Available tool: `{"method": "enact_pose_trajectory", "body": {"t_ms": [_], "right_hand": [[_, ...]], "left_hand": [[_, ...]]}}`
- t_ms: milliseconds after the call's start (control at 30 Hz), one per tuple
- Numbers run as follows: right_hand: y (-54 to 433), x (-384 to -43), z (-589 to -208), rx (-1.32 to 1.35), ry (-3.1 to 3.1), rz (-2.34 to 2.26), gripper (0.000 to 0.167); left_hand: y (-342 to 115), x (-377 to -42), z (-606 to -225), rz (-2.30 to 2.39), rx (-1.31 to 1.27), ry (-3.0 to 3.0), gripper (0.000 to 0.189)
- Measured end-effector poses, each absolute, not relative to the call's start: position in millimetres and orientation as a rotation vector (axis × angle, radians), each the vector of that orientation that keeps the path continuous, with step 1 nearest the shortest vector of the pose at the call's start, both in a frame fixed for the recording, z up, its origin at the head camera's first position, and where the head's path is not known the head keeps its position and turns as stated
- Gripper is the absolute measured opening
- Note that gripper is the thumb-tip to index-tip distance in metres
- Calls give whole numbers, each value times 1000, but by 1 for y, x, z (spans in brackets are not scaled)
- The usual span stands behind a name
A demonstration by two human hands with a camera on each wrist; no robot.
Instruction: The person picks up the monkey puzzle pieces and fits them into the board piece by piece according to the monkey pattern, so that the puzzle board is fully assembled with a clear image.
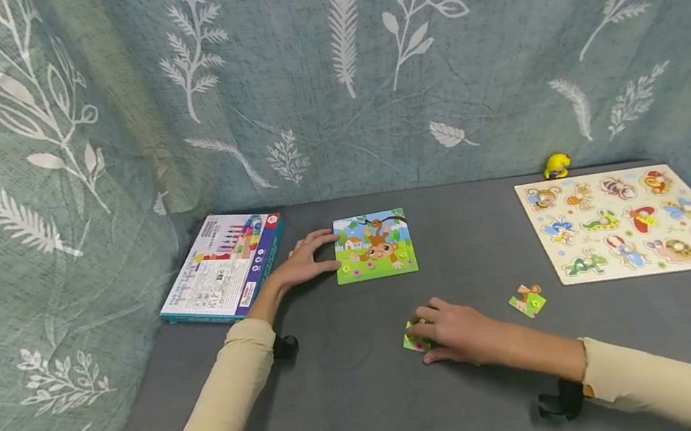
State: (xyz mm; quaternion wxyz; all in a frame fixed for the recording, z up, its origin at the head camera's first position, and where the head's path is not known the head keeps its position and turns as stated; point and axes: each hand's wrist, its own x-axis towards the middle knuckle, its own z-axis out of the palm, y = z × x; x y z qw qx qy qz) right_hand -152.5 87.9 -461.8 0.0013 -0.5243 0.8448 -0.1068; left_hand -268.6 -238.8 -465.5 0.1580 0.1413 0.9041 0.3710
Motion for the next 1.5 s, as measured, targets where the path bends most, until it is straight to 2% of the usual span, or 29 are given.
{"method": "enact_pose_trajectory", "body": {"t_ms": [133,400,833,1200,1367,1500], "right_hand": [[84,-153,-464,-1722,2566,-416,33],[79,-165,-453,-1835,2472,-355,30],[80,-185,-436,-1525,2206,-568,35],[68,-203,-428,-1578,2378,-572,37],[56,-224,-430,-1525,2419,-587,38],[45,-244,-435,-1462,2431,-641,33]], "left_hand": [[-238,-267,-466,1061,399,2579,63],[-238,-269,-468,1053,406,2600,62],[-239,-271,-466,1081,355,2521,66],[-245,-281,-461,1157,291,2440,70],[-244,-282,-459,1166,294,2449,71],[-244,-285,-461,1187,291,2436,73]]}}
